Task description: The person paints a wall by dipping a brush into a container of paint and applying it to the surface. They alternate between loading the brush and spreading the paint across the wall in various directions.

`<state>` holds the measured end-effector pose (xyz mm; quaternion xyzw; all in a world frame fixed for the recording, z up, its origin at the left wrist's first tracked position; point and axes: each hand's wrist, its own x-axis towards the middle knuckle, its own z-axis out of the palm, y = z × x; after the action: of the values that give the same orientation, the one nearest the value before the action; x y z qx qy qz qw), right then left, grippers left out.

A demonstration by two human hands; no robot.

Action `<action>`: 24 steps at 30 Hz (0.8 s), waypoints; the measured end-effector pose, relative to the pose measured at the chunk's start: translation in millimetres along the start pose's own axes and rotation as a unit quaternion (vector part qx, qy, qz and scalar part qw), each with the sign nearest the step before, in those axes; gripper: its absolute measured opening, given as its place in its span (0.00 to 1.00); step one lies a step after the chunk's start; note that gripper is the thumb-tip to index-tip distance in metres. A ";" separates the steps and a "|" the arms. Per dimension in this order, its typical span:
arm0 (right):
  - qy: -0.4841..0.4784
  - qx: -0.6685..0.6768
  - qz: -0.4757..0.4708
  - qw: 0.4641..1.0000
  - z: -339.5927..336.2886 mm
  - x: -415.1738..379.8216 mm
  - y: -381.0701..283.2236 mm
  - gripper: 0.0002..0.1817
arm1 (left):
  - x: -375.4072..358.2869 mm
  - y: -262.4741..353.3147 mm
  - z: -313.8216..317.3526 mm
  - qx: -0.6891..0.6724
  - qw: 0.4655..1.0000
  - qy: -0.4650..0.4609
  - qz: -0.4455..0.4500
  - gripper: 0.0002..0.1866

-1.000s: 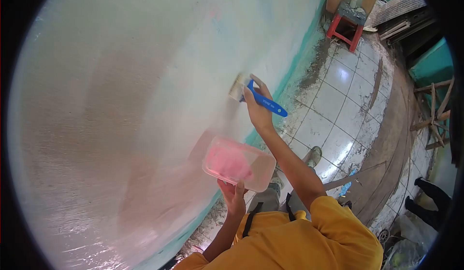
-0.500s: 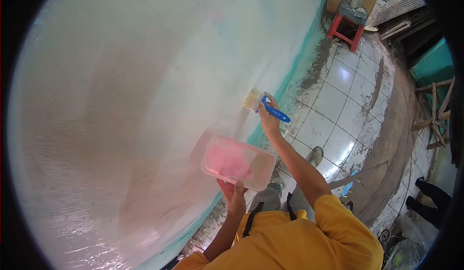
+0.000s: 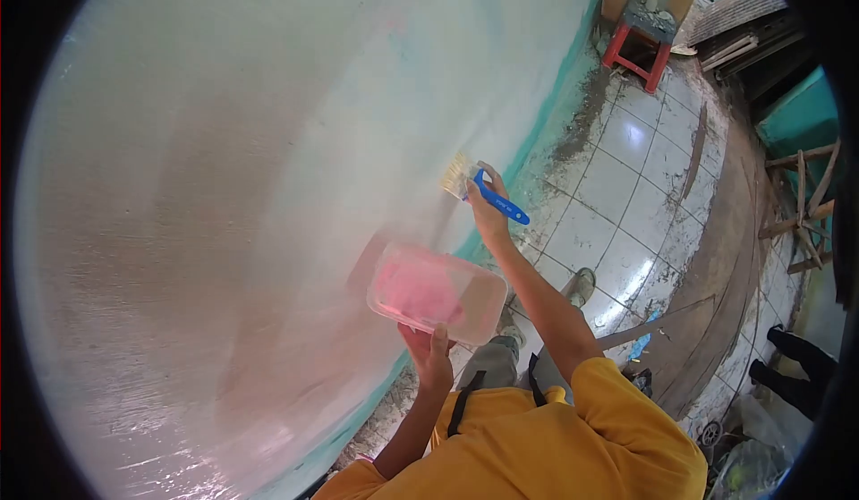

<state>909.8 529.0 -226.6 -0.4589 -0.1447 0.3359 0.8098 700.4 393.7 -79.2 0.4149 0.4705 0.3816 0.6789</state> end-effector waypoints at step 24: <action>-0.143 -0.422 -0.018 0.895 11.9 -122.4 -263.3 0.18 | 10.0 28.9 54.7 -0.019 0.998 0.027 0.046 0.49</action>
<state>922.0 360.9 10.2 -0.7019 -0.3953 0.2906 0.5164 751.7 402.1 -44.1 0.4127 0.4621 0.4325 0.6551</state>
